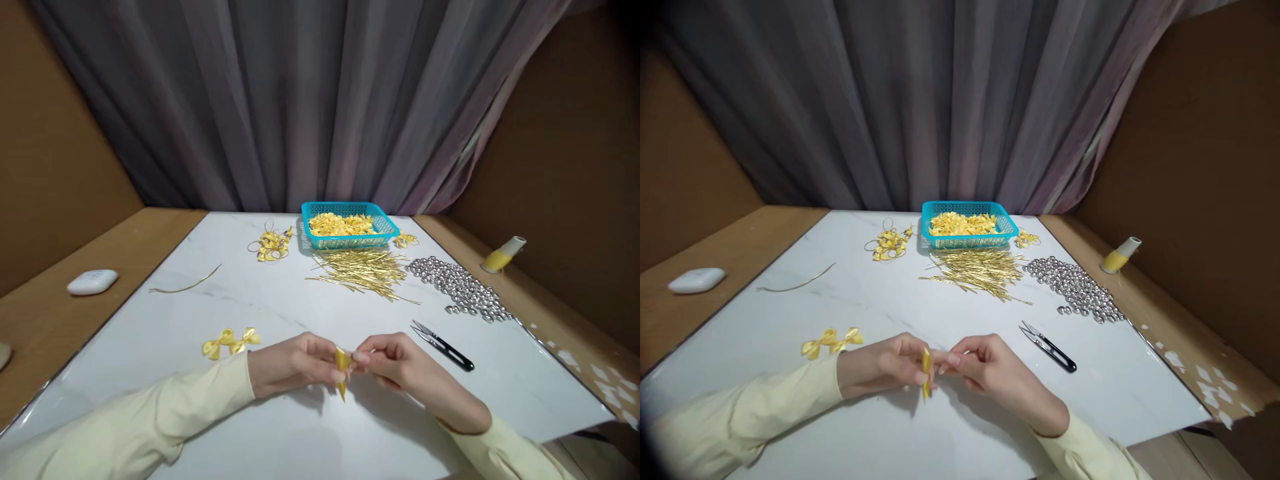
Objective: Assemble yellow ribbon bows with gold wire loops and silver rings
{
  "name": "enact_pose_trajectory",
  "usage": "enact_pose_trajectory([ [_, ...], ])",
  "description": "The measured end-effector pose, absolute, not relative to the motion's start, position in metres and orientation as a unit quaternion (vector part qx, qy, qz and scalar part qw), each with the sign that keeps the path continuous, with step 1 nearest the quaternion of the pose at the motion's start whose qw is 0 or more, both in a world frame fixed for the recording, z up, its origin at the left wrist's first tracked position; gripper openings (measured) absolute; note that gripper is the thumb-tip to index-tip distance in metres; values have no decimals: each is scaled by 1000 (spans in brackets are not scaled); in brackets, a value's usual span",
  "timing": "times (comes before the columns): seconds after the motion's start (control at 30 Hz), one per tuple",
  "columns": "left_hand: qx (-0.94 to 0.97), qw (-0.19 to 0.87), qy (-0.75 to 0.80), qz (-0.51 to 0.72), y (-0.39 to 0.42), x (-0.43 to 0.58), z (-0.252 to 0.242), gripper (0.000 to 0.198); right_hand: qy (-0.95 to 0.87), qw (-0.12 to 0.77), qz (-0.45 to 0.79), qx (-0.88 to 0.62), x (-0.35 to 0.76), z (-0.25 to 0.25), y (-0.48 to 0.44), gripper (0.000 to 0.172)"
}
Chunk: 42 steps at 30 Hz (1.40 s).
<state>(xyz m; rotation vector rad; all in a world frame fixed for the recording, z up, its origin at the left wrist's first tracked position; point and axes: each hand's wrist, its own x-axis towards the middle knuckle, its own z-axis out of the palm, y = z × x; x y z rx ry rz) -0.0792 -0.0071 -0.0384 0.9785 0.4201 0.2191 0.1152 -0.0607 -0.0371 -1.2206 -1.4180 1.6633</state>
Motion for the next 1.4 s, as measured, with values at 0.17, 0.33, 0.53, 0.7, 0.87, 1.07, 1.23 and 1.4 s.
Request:
enact_pose_trajectory([
  [0.17, 408, 862, 232, 193, -6, -76, -47, 14, -546, 281, 613, -497, 113, -47, -62, 34],
  [0.33, 394, 859, 237, 225, -5, -75, -49, 7, -528, 286, 628, -495, 115, -43, -59, 34],
  [0.53, 532, 765, 277, 233, -12, -76, -45, 10, -445, 372, 706, -406, 108, -36, -58, 36],
  [0.7, 691, 607, 296, 256, -20, -76, -49, 12, -453, 364, 705, -407, 98, -31, -56, 33],
  [0.87, 723, 569, 281, 273, -21, -76, -53, 13, -394, 367, 714, -447, 92, -32, -47, 21],
  [1.07, 729, 531, 307, 304, -20, -76, -55, 15, -305, 400, 727, -468, 82, -37, -40, 15],
  [1.23, 754, 486, 327, 298, -20, -76, -53, 15, -304, 388, 739, -460, 83, -37, -35, 19],
  [1.4, 772, 465, 311, 302, -20, -76, -52, 16, -377, 352, 743, -426, 82, -36, -32, 24],
])
